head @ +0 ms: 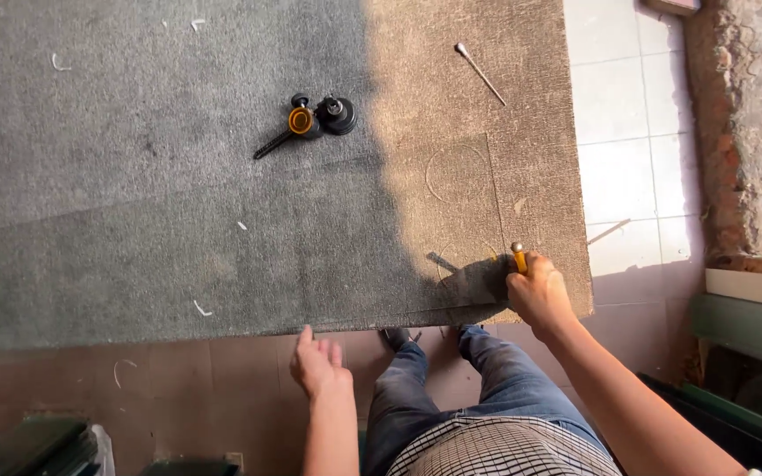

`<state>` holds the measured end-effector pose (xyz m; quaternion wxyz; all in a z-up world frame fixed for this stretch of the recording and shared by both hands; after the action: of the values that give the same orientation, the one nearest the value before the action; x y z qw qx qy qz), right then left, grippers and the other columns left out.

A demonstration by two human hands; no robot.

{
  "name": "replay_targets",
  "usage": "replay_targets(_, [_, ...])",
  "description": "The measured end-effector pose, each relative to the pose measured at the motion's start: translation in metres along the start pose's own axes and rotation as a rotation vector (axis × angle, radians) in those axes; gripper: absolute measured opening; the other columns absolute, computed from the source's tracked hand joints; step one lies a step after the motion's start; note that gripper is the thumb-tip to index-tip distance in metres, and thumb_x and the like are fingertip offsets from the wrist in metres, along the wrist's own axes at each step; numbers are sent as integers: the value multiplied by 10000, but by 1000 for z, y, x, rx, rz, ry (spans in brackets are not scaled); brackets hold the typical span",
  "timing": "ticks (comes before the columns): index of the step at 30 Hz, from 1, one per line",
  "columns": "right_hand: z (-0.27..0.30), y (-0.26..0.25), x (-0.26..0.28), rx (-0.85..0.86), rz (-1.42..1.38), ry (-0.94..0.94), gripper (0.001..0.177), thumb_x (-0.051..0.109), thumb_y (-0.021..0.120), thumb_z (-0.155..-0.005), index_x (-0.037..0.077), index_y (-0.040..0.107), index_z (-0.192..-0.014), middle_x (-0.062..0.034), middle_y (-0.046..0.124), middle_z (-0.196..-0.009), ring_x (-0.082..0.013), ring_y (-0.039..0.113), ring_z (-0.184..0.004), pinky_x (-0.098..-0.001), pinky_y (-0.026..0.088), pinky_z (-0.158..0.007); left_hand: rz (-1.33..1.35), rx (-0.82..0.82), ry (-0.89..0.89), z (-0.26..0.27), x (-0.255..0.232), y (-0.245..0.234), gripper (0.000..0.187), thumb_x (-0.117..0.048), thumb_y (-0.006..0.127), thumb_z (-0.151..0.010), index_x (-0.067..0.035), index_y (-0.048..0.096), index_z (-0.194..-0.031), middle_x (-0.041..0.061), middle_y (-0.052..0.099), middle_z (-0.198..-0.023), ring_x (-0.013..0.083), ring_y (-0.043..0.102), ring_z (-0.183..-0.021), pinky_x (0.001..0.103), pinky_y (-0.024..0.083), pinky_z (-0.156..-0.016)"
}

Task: Cutting a circular shape from a glass pane using specialized tools.

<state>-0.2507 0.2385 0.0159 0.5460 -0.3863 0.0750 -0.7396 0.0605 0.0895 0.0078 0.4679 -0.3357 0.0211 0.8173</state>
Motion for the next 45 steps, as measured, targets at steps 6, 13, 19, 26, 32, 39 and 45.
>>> replay_targets(6, [-45, 37, -56, 21, 1245, -460, 256, 94, 491, -996, 154, 572, -761, -55, 475, -954, -199, 481, -869, -309, 381, -540, 39, -208, 42, -134, -39, -5, 329, -309, 807, -903, -64, 607, -993, 63, 601, -1054, 165, 637, -954, 243, 518, -563])
replay_targets(13, [9, 22, -28, -214, 78, -82, 298, 220, 611, -834, 22, 677, -1047, -289, 725, -967, -489, 690, -1044, -581, 535, -871, 36, 105, -36, -209, -59, -25, 686, -445, 897, -815, -133, 440, -1221, 19, 420, -1101, 158, 492, -940, 295, 598, -799])
replay_targets(19, [40, 25, -53, -175, 22, -114, 363, 220, 638, -854, 75, 613, -1186, -299, 708, -1039, -497, 674, -1065, -586, 540, -885, -34, 248, -53, -118, -50, -31, 624, -428, 834, -901, -94, 474, -1286, 118, 452, -1193, 244, 544, -1116, 441, 577, -980])
replay_targets(26, [129, 36, -64, -114, -191, -257, 128, 151, 641, -982, 81, 729, -921, -127, 692, -630, -266, 651, -622, -409, 547, -658, 31, 577, -286, -9, 15, -16, 456, -466, 688, -981, -66, 477, -1037, 107, 496, -1066, 280, 552, -1137, 464, 501, -1122])
replay_targets(32, [106, 109, -82, 200, -875, -87, 219, 138, 690, -972, 33, 636, -788, -37, 412, -415, -100, 314, -267, -216, 262, -263, -44, 510, -147, -33, 67, -6, 375, -413, 616, -1026, -68, 562, -889, 158, 654, -805, 286, 734, -870, 493, 635, -950])
replay_targets(39, [77, 141, -107, 230, -1070, -177, 321, 254, 600, -1042, -31, 647, -902, -47, 371, -399, -89, 286, -258, -219, 267, -271, -73, 491, -164, -14, 77, -23, 380, -402, 594, -1034, -61, 537, -876, 163, 632, -817, 297, 728, -896, 492, 632, -963])
replay_targets(45, [73, 134, -86, 205, -1043, -171, 419, 147, 692, -959, 64, 559, -569, -50, 352, -341, -77, 307, -260, -197, 252, -289, 52, 584, -413, 30, 99, -8, 447, -545, 682, -943, -105, 602, -937, 157, 695, -972, 320, 711, -1046, 509, 583, -1040])
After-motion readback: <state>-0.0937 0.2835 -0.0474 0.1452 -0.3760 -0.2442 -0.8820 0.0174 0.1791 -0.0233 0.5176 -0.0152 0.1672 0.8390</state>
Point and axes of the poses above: each hand's wrist, its own z-axis away from the middle knuckle, its own y-axis out of the palm, x = y × z, the point moved 2 cm from there along -z, towards the middle knuckle
